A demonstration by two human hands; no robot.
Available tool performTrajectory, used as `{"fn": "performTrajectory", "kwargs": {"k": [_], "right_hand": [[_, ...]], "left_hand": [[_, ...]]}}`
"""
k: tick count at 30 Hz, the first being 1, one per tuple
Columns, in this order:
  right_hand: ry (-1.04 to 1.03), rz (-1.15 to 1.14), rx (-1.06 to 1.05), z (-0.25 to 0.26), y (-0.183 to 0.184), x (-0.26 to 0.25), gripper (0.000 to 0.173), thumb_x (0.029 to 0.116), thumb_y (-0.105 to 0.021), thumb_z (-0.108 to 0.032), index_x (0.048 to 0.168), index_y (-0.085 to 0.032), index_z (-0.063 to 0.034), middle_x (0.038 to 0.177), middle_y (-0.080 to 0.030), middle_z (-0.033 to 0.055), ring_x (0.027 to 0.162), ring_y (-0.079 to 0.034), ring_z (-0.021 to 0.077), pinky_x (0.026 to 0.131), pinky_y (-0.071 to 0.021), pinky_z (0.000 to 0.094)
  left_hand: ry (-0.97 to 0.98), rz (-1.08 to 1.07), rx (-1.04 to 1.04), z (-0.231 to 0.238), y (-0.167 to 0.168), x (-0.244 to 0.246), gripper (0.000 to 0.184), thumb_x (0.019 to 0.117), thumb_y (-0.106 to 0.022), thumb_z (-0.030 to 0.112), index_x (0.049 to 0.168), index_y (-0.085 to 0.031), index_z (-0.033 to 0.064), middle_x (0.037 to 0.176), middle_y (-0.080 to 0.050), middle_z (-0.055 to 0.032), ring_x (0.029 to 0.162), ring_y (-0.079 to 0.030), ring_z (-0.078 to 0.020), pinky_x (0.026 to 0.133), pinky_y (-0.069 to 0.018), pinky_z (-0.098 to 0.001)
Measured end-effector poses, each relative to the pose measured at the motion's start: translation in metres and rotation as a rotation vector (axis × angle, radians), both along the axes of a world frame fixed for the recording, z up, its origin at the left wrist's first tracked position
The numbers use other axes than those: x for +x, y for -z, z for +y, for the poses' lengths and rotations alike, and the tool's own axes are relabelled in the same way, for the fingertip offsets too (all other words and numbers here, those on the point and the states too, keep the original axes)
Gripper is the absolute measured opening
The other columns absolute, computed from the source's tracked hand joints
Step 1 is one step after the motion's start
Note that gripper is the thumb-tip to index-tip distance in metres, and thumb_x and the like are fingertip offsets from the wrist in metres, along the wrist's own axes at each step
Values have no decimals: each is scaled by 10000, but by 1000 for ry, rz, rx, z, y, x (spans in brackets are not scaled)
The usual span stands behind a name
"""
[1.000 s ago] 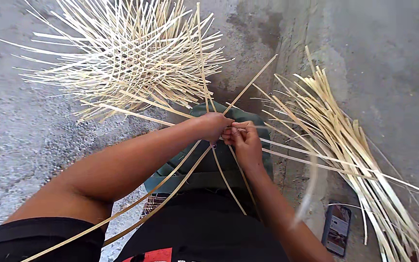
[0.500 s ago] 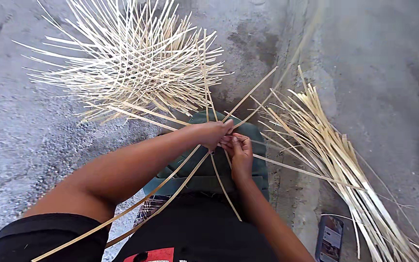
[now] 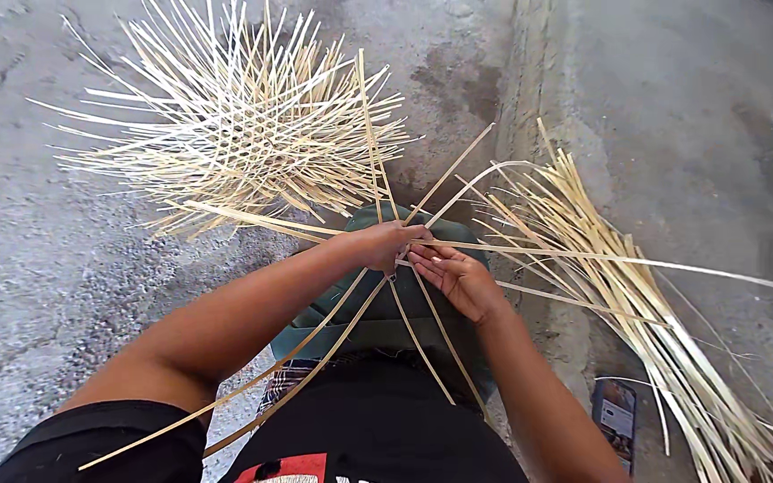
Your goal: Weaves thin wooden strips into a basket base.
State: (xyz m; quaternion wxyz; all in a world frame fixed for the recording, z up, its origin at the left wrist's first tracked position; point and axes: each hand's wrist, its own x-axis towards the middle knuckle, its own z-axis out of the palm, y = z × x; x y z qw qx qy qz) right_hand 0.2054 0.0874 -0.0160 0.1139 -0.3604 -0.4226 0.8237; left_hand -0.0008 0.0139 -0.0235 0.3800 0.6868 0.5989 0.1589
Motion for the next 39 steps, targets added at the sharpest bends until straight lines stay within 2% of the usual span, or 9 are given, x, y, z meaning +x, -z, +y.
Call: {"fn": "performTrajectory", "kwargs": {"k": [5,8,11,17,20,24,29,36,39], "right_hand": [[-203,-277,343,-24,-34,-8,298,1091,-459,-121,1179,-678,60,970,-754,115,791,-736,161,734,-620,301],[-278,-426,1070,-31,-34,-31,264,1073,-488,-127,1203,-706,-56,1029,-748,58,851,-737,139,795,-632,343],[-363,-603,1449,-10,-20,-65,377,1051,-469,-91,1405,-591,-44,1164,-714,184,1049,-712,337,933,-563,532],[-715,-532,1228,27,-20,-85,313,1040,-602,-198,1337,-595,-102,1020,-705,158,916,-700,317,863,-560,541],[-674,-247,1155,46,-2,-66,214,1047,-588,-166,1240,-593,-75,891,-677,90,780,-684,208,748,-592,425],[-554,-81,1176,39,9,-46,159,1040,-576,-98,1183,-588,-29,1029,-698,98,870,-715,179,809,-619,382],[-372,-5,1080,31,31,-32,145,1042,-559,-86,1175,-521,-44,1057,-722,66,895,-728,138,817,-622,335],[-124,-340,1270,7,25,-56,250,968,-707,-168,1159,-614,-36,993,-669,126,747,-664,219,664,-585,398],[-210,-427,1484,-4,9,-45,348,914,-762,-232,1203,-697,-48,1198,-645,180,1088,-627,360,921,-534,538]], "left_hand": [[-292,52,54,-17,-4,21,907,699,-824,-102,1464,-394,128,1194,-595,-209,965,-668,-374,834,-571,-550],[-418,65,36,-24,-6,27,917,660,-856,-89,1430,-390,87,1202,-596,-208,1045,-656,-384,873,-560,-565],[-492,64,13,-28,-3,27,962,647,-891,-51,1434,-358,93,1187,-611,-181,1011,-670,-360,858,-567,-559],[-553,-163,50,-41,15,10,864,680,-917,-16,1336,-364,84,978,-613,-89,794,-673,-217,739,-600,-415],[-552,-157,25,-37,12,7,1031,648,-935,-20,1451,-296,85,967,-620,-93,775,-683,-224,739,-610,-425],[-427,98,-120,-18,-7,7,1236,667,-928,30,1640,-171,102,1144,-628,-199,1017,-655,-358,903,-557,-534],[-359,188,-155,-10,-22,10,1111,616,-906,-30,1526,-320,221,1140,-616,-235,973,-663,-433,793,-548,-616],[-414,31,172,-43,2,5,1017,707,-917,62,1565,-405,254,1169,-582,-148,922,-641,-265,806,-583,-434],[-465,128,328,-59,9,2,761,732,-934,252,1406,-609,115,1144,-640,-173,1024,-630,-337,924,-530,-517]]}}
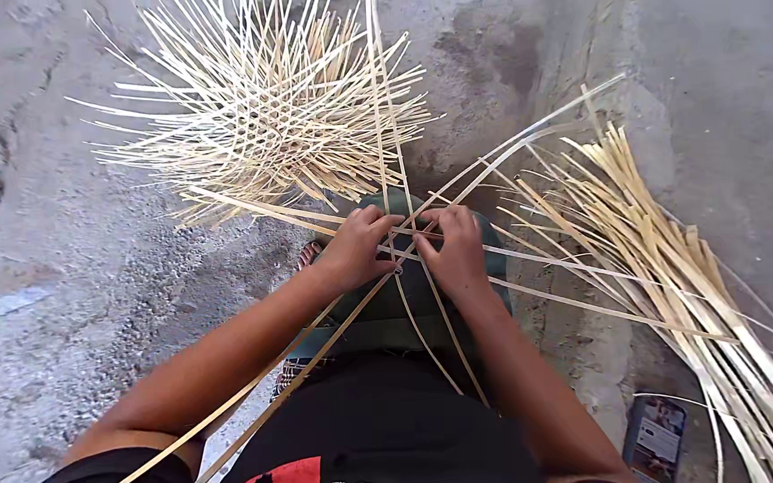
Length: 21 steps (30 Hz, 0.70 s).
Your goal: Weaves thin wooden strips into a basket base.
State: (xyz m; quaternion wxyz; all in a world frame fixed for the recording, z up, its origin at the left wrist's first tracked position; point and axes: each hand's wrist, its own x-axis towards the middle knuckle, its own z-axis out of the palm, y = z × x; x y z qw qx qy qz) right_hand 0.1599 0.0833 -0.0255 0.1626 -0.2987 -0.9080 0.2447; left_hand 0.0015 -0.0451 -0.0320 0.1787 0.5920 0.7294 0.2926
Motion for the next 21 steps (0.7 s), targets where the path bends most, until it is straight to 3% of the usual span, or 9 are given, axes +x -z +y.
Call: {"fn": "performTrajectory", "kwargs": {"k": [2,5,10,21], "right_hand": [[-78,-77,35,-5,3,11,491,867,-808,-329,1283,-698,-93,1312,-622,171,1232,-556,409,1005,-461,619],[-107,-45,58,-12,20,20,553,861,-813,-279,1364,-659,-105,1350,-613,163,1262,-549,396,1045,-458,582],[-79,40,98,-13,33,21,470,911,-762,-266,1347,-678,-116,1300,-650,137,1253,-562,364,1043,-468,526],[-64,37,71,-11,26,15,421,884,-795,-256,1274,-726,-113,1233,-671,129,1190,-597,341,1022,-487,514]], "left_hand": [[-4,42,9,-6,3,-1,604,845,-850,287,1377,-634,103,1102,-654,-162,989,-642,-324,902,-539,-506],[-24,35,19,-9,4,-1,395,935,-737,117,1325,-677,94,1066,-672,-155,942,-674,-299,872,-573,-477],[5,47,27,-10,8,-5,424,922,-749,96,1341,-676,96,1071,-683,-151,959,-677,-296,893,-564,-473],[-22,70,59,-7,15,-10,394,910,-764,101,1299,-698,109,953,-708,-95,889,-683,-245,860,-566,-444]]}}
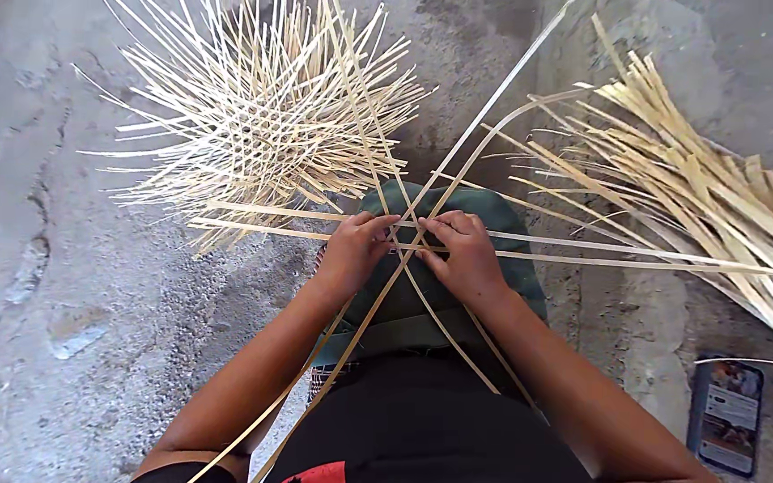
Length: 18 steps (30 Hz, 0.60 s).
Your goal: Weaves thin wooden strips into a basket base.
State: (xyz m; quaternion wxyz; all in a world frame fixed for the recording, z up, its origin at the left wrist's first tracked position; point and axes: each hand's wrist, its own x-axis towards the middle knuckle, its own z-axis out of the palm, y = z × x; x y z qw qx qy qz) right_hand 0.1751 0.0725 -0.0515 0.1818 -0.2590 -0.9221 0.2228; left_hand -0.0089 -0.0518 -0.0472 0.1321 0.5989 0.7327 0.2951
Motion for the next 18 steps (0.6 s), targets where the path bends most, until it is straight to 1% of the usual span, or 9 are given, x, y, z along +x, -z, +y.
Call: {"fn": "performTrajectory", "kwargs": {"k": [2,3,5,6,7,9,12,15,18], "right_hand": [[9,-53,52,-2,-8,0,422,886,-786,-294,1279,-729,-152,1274,-663,121,1260,-563,357,1061,-446,562],[17,-74,72,-4,-12,0,421,894,-776,-310,1285,-728,-164,1267,-657,124,1246,-558,365,1029,-447,571],[20,-77,66,-9,-12,-3,400,920,-758,-243,1301,-716,-128,1154,-672,142,1107,-603,363,912,-496,535],[11,-65,37,-10,-10,-4,397,932,-741,-184,1314,-699,-84,1096,-689,153,1038,-636,357,889,-529,506],[0,-53,2,-11,-8,-5,399,941,-722,-138,1328,-679,-48,1068,-701,156,1003,-659,347,886,-550,477],[-24,-13,-48,-8,-4,-5,400,940,-711,-87,1330,-663,-12,1042,-716,155,984,-679,331,897,-557,460],[-50,2,-79,-4,-3,-3,415,936,-718,-78,1342,-656,-17,1027,-717,142,960,-684,302,900,-558,447],[-56,-4,-98,-5,-4,-3,442,934,-714,-64,1368,-639,-26,1037,-709,140,965,-675,300,902,-555,445],[-68,-12,-109,-5,-5,-2,447,936,-714,-63,1375,-634,-30,1038,-701,141,970,-669,303,908,-552,444]], "left_hand": [[-22,10,-6,-1,-3,4,394,907,-759,89,1296,-697,101,932,-705,-99,879,-679,-255,856,-561,-452],[-38,13,-12,-2,-4,6,392,908,-759,89,1295,-697,102,923,-702,-99,875,-677,-257,853,-560,-454],[-64,15,-22,-2,-5,9,392,911,-760,101,1298,-695,105,921,-702,-100,870,-678,-260,840,-561,-453],[-71,11,-30,-2,-4,9,393,914,-760,111,1301,-693,108,932,-706,-101,876,-680,-263,839,-560,-454],[-74,1,-34,-2,-3,9,394,914,-760,113,1303,-692,108,945,-710,-105,884,-683,-268,841,-561,-461],[-73,-21,-38,0,-3,7,398,909,-765,116,1301,-695,107,954,-715,-111,896,-690,-280,855,-561,-480],[-70,-27,-35,2,-2,7,400,901,-770,106,1294,-694,107,921,-718,-95,887,-690,-268,864,-556,-477],[-70,-15,-37,2,-4,8,391,897,-771,89,1279,-692,95,912,-717,-92,888,-689,-274,870,-554,-487],[-59,-19,-56,3,-8,8,409,885,-776,68,1285,-697,100,947,-715,-108,890,-689,-278,854,-559,-485]]}}
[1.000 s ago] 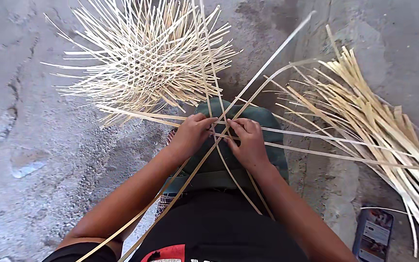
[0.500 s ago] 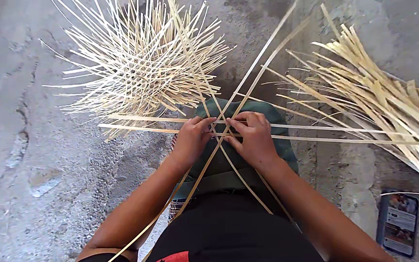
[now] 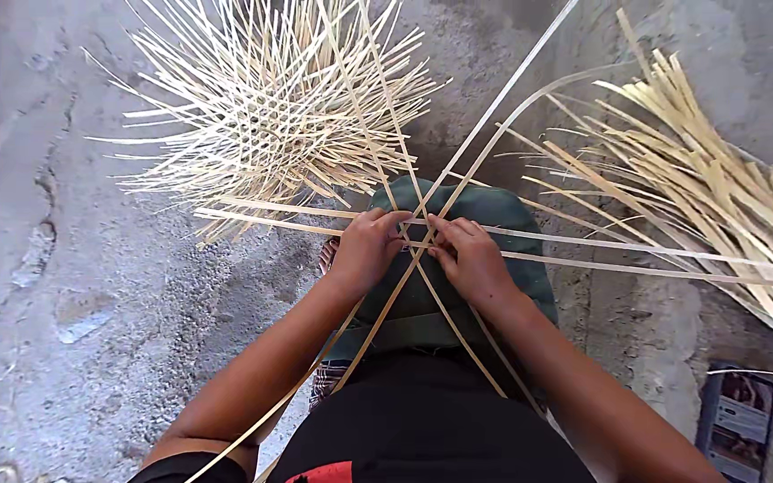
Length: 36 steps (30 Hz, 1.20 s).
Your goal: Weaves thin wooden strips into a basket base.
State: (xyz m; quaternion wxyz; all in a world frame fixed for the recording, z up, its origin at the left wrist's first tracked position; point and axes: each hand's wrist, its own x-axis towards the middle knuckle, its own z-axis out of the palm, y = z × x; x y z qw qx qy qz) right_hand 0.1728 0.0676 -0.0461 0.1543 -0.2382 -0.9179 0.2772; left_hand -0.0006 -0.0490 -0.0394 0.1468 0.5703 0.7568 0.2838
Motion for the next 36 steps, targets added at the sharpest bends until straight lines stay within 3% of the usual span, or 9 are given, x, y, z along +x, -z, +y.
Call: {"fn": "performTrajectory", "kwargs": {"k": [3,10,28,36], "right_hand": [[-21,10,9,2,-1,0,459,928,-723,-60,1376,-632,-18,1038,-700,141,960,-672,300,901,-553,441],[-12,36,32,-1,6,-1,453,928,-698,-30,1375,-628,0,1096,-691,160,1007,-670,309,928,-553,431],[-62,47,44,6,9,2,439,941,-682,-24,1377,-631,-8,1100,-687,160,1009,-669,308,933,-553,426],[-80,-72,73,7,-4,1,533,898,-793,-162,1384,-627,-16,1132,-696,167,1037,-672,330,938,-556,459]], "left_hand": [[7,-4,-38,2,-3,1,434,879,-773,47,1301,-695,109,1007,-710,-124,899,-696,-271,848,-577,-472],[16,1,-19,4,5,-1,423,883,-771,56,1295,-703,128,973,-708,-104,860,-694,-234,797,-590,-426],[46,-37,-36,5,5,-2,439,888,-772,70,1314,-693,139,1005,-711,-95,895,-695,-215,831,-590,-400],[76,-51,-14,3,6,-2,423,913,-749,99,1330,-678,117,1022,-691,-129,906,-692,-257,838,-585,-447]]}}
